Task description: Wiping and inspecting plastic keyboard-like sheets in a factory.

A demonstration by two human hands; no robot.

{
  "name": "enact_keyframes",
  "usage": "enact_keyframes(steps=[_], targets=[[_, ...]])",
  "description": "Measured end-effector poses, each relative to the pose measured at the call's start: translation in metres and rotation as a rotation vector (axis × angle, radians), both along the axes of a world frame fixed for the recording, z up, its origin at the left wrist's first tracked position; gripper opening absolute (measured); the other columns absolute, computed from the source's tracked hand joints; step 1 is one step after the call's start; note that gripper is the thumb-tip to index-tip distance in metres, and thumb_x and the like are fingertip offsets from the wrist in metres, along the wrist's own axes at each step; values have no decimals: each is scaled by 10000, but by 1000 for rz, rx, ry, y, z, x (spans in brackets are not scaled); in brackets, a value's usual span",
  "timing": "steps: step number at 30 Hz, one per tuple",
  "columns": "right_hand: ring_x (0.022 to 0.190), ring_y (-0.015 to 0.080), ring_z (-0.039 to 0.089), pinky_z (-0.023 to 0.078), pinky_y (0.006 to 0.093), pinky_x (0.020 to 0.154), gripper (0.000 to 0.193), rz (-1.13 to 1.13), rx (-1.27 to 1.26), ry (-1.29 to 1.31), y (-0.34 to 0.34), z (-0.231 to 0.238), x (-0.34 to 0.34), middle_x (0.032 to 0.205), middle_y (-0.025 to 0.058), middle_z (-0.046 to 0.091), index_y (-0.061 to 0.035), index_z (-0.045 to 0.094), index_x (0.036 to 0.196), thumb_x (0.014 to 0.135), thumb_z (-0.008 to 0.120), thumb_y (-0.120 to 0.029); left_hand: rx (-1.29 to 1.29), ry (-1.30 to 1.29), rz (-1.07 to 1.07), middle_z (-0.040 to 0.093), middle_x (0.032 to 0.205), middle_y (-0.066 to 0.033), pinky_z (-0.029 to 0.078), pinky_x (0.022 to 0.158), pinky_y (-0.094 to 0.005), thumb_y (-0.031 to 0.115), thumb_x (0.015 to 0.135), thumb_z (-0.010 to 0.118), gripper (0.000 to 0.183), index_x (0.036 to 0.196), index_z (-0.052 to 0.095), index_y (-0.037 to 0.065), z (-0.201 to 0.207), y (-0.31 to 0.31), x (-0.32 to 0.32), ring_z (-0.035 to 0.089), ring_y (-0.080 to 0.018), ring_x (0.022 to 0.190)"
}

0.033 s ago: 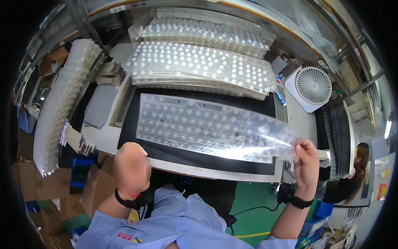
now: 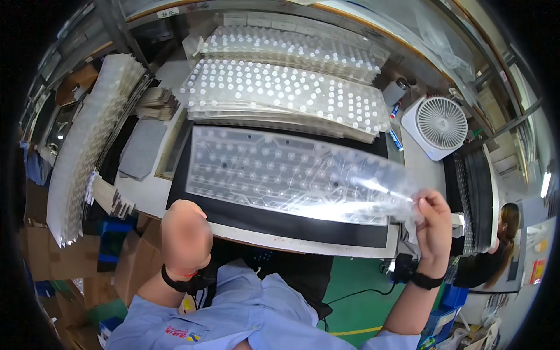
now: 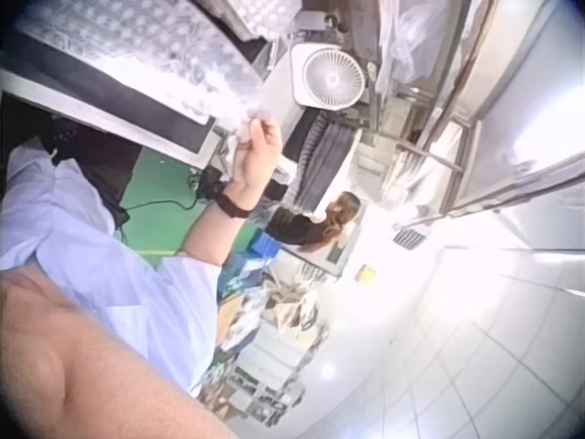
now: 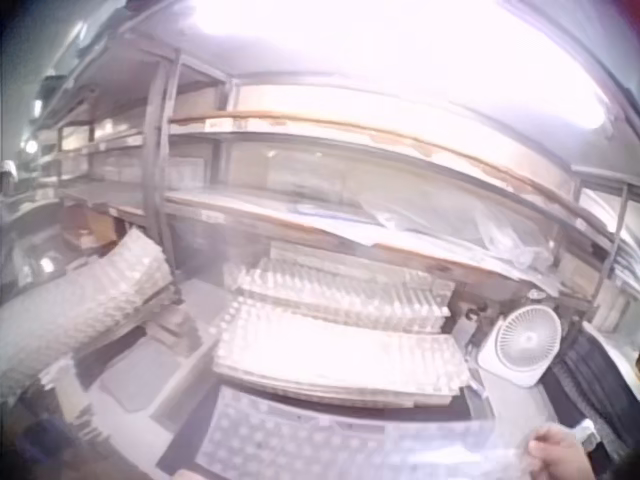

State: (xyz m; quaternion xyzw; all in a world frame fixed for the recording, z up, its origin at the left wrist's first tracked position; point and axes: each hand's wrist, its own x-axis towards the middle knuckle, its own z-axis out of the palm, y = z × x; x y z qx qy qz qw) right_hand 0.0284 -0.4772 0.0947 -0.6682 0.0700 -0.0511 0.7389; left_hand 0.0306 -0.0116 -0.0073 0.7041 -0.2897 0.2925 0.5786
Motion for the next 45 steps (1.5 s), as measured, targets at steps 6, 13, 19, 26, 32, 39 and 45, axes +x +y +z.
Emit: enact_keyframes(steps=[6,13,19,26,32,39,45], targets=[[961,94,621,521,189,835,251,85,-30,-53,-9,42,117,1091,56,646,19,588,1209,959,587,10,26,-69,91,536,1010,-134,448,820,-346,-70,816,544,387,1173,463,58,-2,8,10,508,-234,893],[872,100,593,550,128,725,336,250,196,101,-23,44,276,1125,104,611,65,550,1262,943,461,119,154,-155,176,582,983,-127,472,763,-365,-79,802,576,365,1126,492,66,-2,6,15,553,-256,822],[861,146,606,585,151,720,315,175,224,119,-3,43,319,1081,141,573,88,517,1229,936,415,141,143,-150,210,597,963,-104,477,744,-367,-77,785,591,380,1115,494,85,-2,6,13,568,-241,793],[863,167,631,578,173,670,263,64,88,126,1,46,354,1069,151,607,71,542,1192,949,454,118,106,-136,201,644,949,-85,499,734,-358,-70,759,641,361,1069,548,90,-3,5,15,621,-249,772],[920,146,631,542,210,672,230,-68,-149,-16,19,36,352,1163,122,662,15,607,1186,972,526,41,106,-117,199,648,938,-84,503,729,-361,-65,756,652,361,1069,554,87,-2,6,14,625,-252,771],[1374,294,463,378,361,1083,855,85,-780,-4,69,42,314,1461,243,508,89,404,1478,915,662,-500,126,-88,181,650,941,-88,503,738,-367,-52,773,650,328,1059,565,83,1,7,13,633,-258,785],[1417,400,406,341,407,1142,922,142,-1340,-164,71,46,317,1446,360,458,165,362,1451,881,722,-464,128,99,86,639,1035,-132,496,774,-383,-38,781,658,312,1075,597,46,21,9,22,625,-290,885]])
